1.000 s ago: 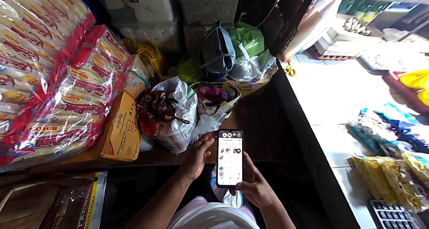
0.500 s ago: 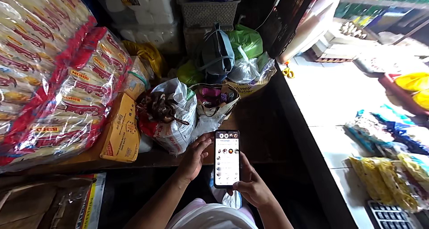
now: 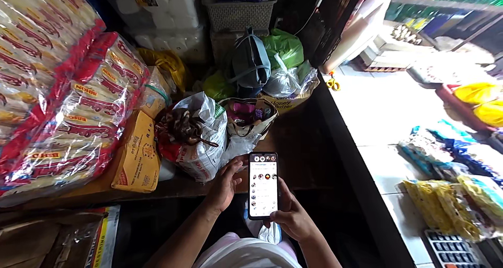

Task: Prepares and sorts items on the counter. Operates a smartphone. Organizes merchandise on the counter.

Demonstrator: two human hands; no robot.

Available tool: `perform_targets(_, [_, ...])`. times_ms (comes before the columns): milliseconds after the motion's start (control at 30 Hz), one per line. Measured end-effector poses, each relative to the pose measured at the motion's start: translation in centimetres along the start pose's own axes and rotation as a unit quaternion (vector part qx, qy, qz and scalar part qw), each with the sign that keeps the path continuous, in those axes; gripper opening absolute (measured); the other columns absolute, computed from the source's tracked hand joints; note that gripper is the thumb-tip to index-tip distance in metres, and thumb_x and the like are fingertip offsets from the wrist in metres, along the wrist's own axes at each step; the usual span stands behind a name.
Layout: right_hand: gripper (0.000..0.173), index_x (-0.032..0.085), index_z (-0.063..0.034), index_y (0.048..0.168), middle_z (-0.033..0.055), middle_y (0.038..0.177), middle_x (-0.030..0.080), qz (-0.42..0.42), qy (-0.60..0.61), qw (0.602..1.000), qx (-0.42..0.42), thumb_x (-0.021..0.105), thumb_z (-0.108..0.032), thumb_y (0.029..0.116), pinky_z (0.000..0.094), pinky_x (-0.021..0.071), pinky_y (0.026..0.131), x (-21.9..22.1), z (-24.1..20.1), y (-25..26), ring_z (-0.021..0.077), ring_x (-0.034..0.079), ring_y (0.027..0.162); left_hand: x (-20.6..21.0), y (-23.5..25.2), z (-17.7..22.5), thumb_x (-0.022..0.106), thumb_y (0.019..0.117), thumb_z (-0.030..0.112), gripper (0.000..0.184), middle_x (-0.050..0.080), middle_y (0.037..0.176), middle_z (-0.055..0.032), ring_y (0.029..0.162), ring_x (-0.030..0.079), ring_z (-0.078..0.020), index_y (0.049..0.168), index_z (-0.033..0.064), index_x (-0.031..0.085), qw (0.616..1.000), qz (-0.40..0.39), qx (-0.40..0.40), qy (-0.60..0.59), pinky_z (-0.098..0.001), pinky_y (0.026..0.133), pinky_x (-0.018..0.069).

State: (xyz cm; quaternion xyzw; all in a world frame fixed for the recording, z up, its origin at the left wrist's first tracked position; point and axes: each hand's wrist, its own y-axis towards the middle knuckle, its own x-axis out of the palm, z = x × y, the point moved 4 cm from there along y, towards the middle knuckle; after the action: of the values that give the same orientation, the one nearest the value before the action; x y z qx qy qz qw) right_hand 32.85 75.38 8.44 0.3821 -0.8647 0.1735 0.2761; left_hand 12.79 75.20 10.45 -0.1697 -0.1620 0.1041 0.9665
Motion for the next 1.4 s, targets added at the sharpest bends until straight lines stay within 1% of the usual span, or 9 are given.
perform_targets(467, [0.099, 0.009, -0.0185, 0.158, 0.0113, 0.132, 0.063, 0.013, 0.014, 1.0, 0.006, 0.054, 0.017, 0.0768, 0.0404, 0.0633, 0.072, -0.3, 0.1, -0.1, 0.0269, 0.073, 0.098, 0.2, 0.4, -0.1, 0.038, 0.1031, 0.034, 0.046, 0.06, 0.14, -0.0048, 0.134, 0.052, -0.0228, 0.137, 0.0139, 0.061, 1.0, -0.004, -0.01, 0.0, -0.05, 0.103, 0.0468])
perform_targets(867, [0.098, 0.015, -0.0181, 0.154, 0.0116, 0.129, 0.065, 0.017, 0.022, 1.0, 0.011, 0.058, 0.013, 0.0723, 0.0397, 0.0628, 0.068, -0.1, 0.0, 0.8, 0.0269, 0.073, 0.095, -0.2, 0.8, 0.9, 0.038, 0.1021, 0.033, 0.044, 0.061, 0.137, -0.0025, 0.13, 0.052, -0.0186, 0.134, 0.0143, 0.063, 1.0, -0.004, 0.001, 0.031, -0.0439, 0.099, 0.0477])
perform_targets(967, [0.098, 0.014, -0.0178, 0.154, 0.01, 0.128, 0.066, 0.026, 0.022, 0.999, 0.012, 0.057, 0.013, 0.0724, 0.0396, 0.0634, 0.068, -0.1, -0.3, 0.9, 0.0256, 0.073, 0.094, -0.2, 1.5, 1.3, 0.038, 0.1031, 0.029, 0.043, 0.057, 0.141, -0.0028, 0.131, 0.051, -0.0204, 0.138, 0.0148, 0.06, 0.998, -0.018, 0.009, 0.061, -0.0461, 0.097, 0.0492])
perform_targets(1100, [0.099, 0.013, -0.0173, 0.154, 0.0077, 0.13, 0.064, 0.034, 0.025, 0.999, -0.003, 0.058, 0.013, 0.0719, 0.04, 0.0637, 0.07, -0.4, -1.0, 0.5, 0.0241, 0.073, 0.095, -1.8, 3.7, 2.5, 0.043, 0.1028, 0.027, 0.046, 0.049, 0.15, -0.0103, 0.132, 0.05, -0.0246, 0.143, 0.0078, 0.052, 0.987, 0.025, 0.072, 0.143, -0.0484, 0.098, 0.0481])
perform_targets(1167, [0.098, 0.015, -0.0181, 0.154, 0.0095, 0.13, 0.064, 0.045, 0.035, 0.998, -0.014, 0.06, 0.012, 0.0728, 0.0412, 0.0636, 0.069, -0.9, -1.3, 0.2, 0.0257, 0.073, 0.093, -5.2, 7.0, 3.5, 0.054, 0.0988, 0.027, 0.052, 0.048, 0.149, -0.0216, 0.137, 0.047, -0.0323, 0.144, 0.0015, 0.052, 0.937, 0.097, 0.181, 0.282, -0.0497, 0.106, 0.0456])
perform_targets(1233, [0.089, 0.017, -0.0204, 0.153, 0.0105, 0.128, 0.064, 0.065, 0.054, 0.996, -0.022, 0.061, 0.003, 0.0806, 0.0414, 0.0632, 0.068, -1.7, -1.5, -0.3, 0.027, 0.073, 0.094, -9.8, 11.1, 4.6, 0.064, 0.0967, 0.023, 0.058, 0.043, 0.149, -0.0345, 0.142, 0.038, -0.0479, 0.145, -0.0059, 0.048, 0.856, 0.168, 0.265, 0.41, -0.059, 0.118, 0.0318])
perform_targets(1267, [0.081, 0.019, -0.0214, 0.153, 0.0108, 0.127, 0.065, 0.078, 0.067, 0.994, -0.029, 0.061, -0.006, 0.0867, 0.0416, 0.0631, 0.069, -2.1, -1.4, -0.7, 0.0273, 0.073, 0.094, -12.1, 13.0, 4.7, 0.065, 0.095, 0.02, 0.063, 0.04, 0.151, -0.0364, 0.144, 0.035, -0.0502, 0.148, -0.0076, 0.044, 0.829, 0.199, 0.269, 0.447, -0.0603, 0.12, 0.0271])
perform_targets(1333, [0.069, 0.023, -0.0244, 0.153, 0.0088, 0.125, 0.068, 0.106, 0.092, 0.989, -0.042, 0.059, -0.036, 0.0956, 0.0401, 0.0629, 0.07, -2.9, -1.2, -2.2, 0.0257, 0.073, 0.099, -15.7, 16.2, 3.5, 0.064, 0.0959, 0.017, 0.07, 0.033, 0.158, -0.0331, 0.149, 0.032, -0.0442, 0.154, -0.0071, 0.034, 0.823, 0.218, 0.214, 0.479, -0.0539, 0.124, 0.0236])
perform_targets(1400, [0.063, 0.04, -0.0237, 0.147, 0.007, 0.124, 0.071, 0.11, 0.113, 0.985, -0.074, 0.052, -0.061, 0.0981, 0.0397, 0.0636, 0.07, -4.3, -0.9, -4.6, 0.0239, 0.073, 0.1, -16.7, 17.0, 2.7, 0.062, 0.0999, 0.024, 0.07, 0.029, 0.16, -0.033, 0.15, 0.029, -0.0444, 0.156, -0.0044, 0.032, 0.815, 0.206, 0.141, 0.523, -0.0537, 0.124, 0.0235])
